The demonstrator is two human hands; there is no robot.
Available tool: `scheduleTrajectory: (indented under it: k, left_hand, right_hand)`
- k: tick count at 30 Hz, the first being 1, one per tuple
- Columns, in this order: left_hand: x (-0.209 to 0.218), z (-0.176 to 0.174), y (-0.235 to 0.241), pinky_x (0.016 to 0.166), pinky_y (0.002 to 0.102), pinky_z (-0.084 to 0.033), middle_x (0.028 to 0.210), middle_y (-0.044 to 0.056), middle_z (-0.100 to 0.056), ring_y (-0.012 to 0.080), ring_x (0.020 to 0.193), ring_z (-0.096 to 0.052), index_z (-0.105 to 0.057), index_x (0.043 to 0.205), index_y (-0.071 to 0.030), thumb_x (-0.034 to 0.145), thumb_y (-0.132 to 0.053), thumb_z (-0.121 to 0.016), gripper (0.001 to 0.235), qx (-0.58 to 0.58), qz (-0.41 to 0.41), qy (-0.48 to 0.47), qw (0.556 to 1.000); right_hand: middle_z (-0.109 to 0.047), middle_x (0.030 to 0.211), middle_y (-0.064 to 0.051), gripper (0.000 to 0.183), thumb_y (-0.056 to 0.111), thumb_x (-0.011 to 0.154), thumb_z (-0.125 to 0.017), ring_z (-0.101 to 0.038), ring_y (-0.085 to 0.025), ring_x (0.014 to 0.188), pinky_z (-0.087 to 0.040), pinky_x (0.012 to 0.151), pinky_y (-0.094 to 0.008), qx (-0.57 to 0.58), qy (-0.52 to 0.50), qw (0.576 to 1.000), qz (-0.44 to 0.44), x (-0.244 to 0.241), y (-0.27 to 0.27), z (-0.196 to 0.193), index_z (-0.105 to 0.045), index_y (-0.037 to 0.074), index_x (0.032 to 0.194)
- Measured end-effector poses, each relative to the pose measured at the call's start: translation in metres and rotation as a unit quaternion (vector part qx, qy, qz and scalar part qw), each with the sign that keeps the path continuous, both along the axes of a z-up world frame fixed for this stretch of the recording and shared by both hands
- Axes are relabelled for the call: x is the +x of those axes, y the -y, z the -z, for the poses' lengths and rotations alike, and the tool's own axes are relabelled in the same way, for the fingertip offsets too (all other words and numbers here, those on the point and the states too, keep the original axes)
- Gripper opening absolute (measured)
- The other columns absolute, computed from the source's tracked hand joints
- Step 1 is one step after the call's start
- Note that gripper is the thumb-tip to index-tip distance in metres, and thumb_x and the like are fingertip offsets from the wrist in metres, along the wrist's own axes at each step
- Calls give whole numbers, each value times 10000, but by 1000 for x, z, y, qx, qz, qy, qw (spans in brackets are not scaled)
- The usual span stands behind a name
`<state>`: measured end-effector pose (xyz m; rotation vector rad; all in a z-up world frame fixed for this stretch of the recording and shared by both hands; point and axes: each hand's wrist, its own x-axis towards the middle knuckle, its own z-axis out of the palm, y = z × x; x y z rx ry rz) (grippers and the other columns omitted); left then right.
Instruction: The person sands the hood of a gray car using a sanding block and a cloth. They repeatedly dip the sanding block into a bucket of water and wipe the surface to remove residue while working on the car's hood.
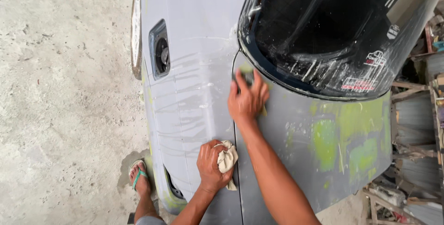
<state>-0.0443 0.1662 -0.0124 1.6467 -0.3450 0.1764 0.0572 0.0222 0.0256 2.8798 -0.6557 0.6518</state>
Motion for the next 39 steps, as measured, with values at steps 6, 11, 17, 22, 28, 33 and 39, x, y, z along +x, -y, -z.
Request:
scheduleTrajectory:
  k: [6, 11, 17, 22, 28, 33, 39]
  left_hand:
    - [2, 1, -2, 702, 381, -434, 998, 133, -585, 300, 811, -548, -568, 987, -94, 810, -253, -609, 241, -1, 8, 14, 1000]
    - [0, 9, 0, 745, 416, -437, 1005, 151, -610, 325, 865, -572, -561, 1010, -46, 826, -265, -618, 292, -3, 20, 47, 999]
    - [-1, 2, 0, 704, 363, -445, 1011, 116, -604, 288, 804, -556, -590, 991, -104, 797, -282, -631, 267, 2, 12, 3, 1000]
    - [-4, 5, 2, 724, 377, -429, 1020, 134, -602, 295, 816, -547, -578, 1007, -100, 811, -292, -612, 277, 16, 12, 13, 1000]
    - [-2, -1, 3, 740, 371, -434, 1013, 133, -605, 298, 837, -555, -573, 988, -95, 818, -258, -633, 243, 23, -1, 13, 1000]
    - [-13, -4, -3, 754, 386, -437, 1002, 145, -601, 315, 862, -555, -578, 984, -92, 838, -269, -653, 242, 29, 1, 17, 999]
    - [-2, 2, 5, 762, 369, -432, 1014, 119, -609, 294, 849, -559, -592, 1007, -104, 817, -277, -623, 258, 36, 1, 11, 999]
  right_hand:
    - [-504, 1388, -134, 356, 344, 904, -637, -492, -374, 1085, -381, 881, -506, 13, -24, 1000, 5, -23, -14, -11, -669, 310, 1258]
    - [-521, 1363, -111, 312, 329, 881, -687, -509, -378, 1060, -386, 895, -525, -16, 39, 999, -26, 11, 11, 1, -708, 305, 1191]
    - [-525, 1395, -122, 336, 352, 938, -608, -501, -360, 1027, -419, 854, -512, 44, -7, 996, -71, -87, -5, 1, -664, 289, 1264]
    - [-542, 1385, -126, 319, 353, 931, -618, -521, -380, 1003, -414, 802, -516, 2, 7, 999, -46, -27, 20, -3, -684, 292, 1237]
    - [-548, 1384, -137, 342, 345, 929, -584, -501, -365, 941, -398, 801, -493, 13, -13, 999, -42, -55, 10, -8, -668, 291, 1256]
    - [-507, 1396, -127, 325, 344, 911, -638, -484, -379, 1041, -386, 834, -533, 3, 16, 1000, 12, -33, 19, -4, -698, 284, 1225]
    - [-557, 1367, -127, 320, 342, 899, -617, -513, -372, 938, -394, 761, -505, 14, 0, 1000, -22, -32, 15, -5, -687, 309, 1210]
